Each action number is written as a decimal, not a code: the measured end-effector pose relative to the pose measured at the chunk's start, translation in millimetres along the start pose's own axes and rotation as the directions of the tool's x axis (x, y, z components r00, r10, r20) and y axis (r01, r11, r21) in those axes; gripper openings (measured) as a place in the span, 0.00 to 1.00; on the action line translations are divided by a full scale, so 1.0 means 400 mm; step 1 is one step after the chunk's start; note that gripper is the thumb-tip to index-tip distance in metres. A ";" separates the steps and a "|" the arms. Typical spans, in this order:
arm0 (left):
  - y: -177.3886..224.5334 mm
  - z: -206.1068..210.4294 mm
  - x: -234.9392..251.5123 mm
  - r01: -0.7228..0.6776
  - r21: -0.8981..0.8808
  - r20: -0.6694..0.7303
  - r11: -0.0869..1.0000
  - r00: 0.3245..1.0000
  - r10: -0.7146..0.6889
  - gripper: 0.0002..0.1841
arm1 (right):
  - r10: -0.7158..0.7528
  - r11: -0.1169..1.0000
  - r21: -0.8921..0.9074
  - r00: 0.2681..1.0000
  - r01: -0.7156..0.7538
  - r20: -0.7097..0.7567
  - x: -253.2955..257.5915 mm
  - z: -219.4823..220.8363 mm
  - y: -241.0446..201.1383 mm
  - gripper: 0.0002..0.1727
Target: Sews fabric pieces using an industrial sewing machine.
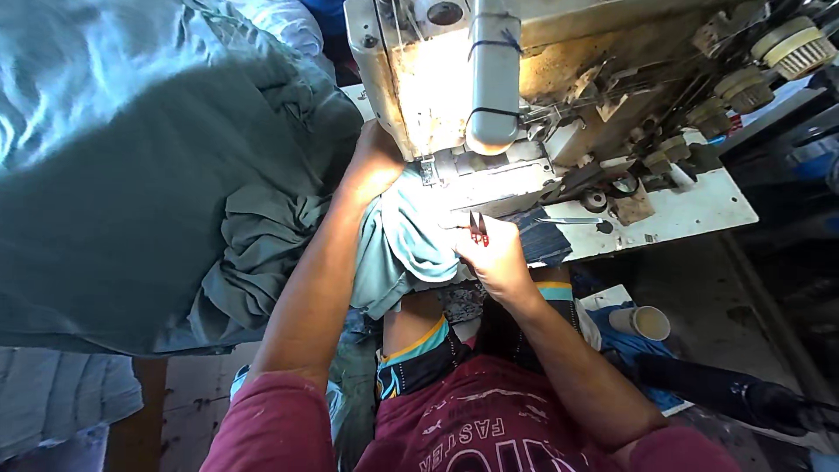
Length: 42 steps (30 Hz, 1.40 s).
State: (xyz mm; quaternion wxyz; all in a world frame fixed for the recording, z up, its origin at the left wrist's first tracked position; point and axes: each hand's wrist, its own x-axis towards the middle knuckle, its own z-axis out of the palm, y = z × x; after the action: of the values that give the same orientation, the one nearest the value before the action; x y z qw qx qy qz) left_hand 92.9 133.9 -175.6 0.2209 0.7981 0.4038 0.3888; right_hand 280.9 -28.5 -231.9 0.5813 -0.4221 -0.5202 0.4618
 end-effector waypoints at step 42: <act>0.243 -0.016 -0.466 -0.352 0.186 -0.064 0.917 0.927 0.369 0.16 | -0.318 0.840 -0.220 0.779 0.496 0.541 -0.046 -0.078 -0.046 0.08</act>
State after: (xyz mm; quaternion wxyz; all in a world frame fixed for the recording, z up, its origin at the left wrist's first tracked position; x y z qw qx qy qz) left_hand 64.6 -74.1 -189.2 0.0559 0.8548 0.2921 0.4253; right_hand 313.0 -50.9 -221.4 0.4345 -0.2647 -0.8020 0.3129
